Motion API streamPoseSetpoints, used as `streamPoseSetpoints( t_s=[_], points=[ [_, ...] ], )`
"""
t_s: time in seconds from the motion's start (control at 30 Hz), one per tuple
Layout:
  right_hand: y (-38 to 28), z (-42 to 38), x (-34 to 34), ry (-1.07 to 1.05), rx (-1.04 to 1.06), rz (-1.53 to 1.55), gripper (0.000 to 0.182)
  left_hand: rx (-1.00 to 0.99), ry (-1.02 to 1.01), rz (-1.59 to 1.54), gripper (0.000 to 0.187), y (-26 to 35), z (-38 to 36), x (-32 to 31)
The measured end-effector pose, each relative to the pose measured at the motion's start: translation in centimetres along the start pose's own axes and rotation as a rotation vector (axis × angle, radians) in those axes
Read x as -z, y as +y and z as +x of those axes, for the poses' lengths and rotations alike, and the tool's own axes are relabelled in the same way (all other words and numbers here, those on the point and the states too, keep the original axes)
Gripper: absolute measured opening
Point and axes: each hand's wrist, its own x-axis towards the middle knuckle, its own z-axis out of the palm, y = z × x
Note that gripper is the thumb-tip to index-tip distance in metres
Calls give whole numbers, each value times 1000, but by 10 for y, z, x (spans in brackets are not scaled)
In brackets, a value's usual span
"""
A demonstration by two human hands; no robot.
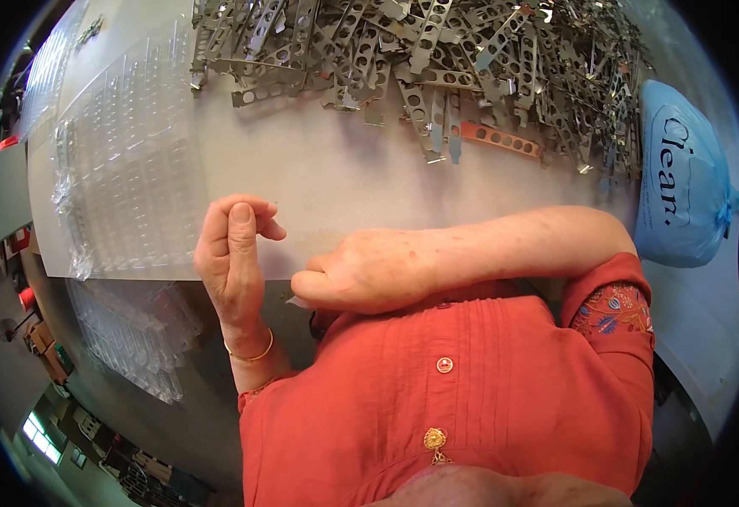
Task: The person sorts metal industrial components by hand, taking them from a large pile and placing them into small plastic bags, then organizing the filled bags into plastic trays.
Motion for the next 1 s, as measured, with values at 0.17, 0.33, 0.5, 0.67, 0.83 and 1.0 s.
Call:
streamPoseSetpoints(
  t_s=[0.17,0.33,0.5,0.67,0.83,1.0],
  points=[
    [-4,-14,5,127,-117,207,21,-18,-16,-10,26,2,0,-3],
    [-8,-50,22,695,-243,497,13,1,4,-31,24,4,-4,-6],
    [-19,-83,37,896,-360,812,14,77,-137,-137,19,3,-5,-12],
    [-15,-98,34,998,-381,917,17,244,-378,-286,22,8,-1,-26],
    [-14,-103,32,947,-369,939,19,346,-533,-418,26,13,2,-38],
    [-12,-107,29,952,-397,941,19,319,-526,-345,28,22,2,-41]
  ],
)
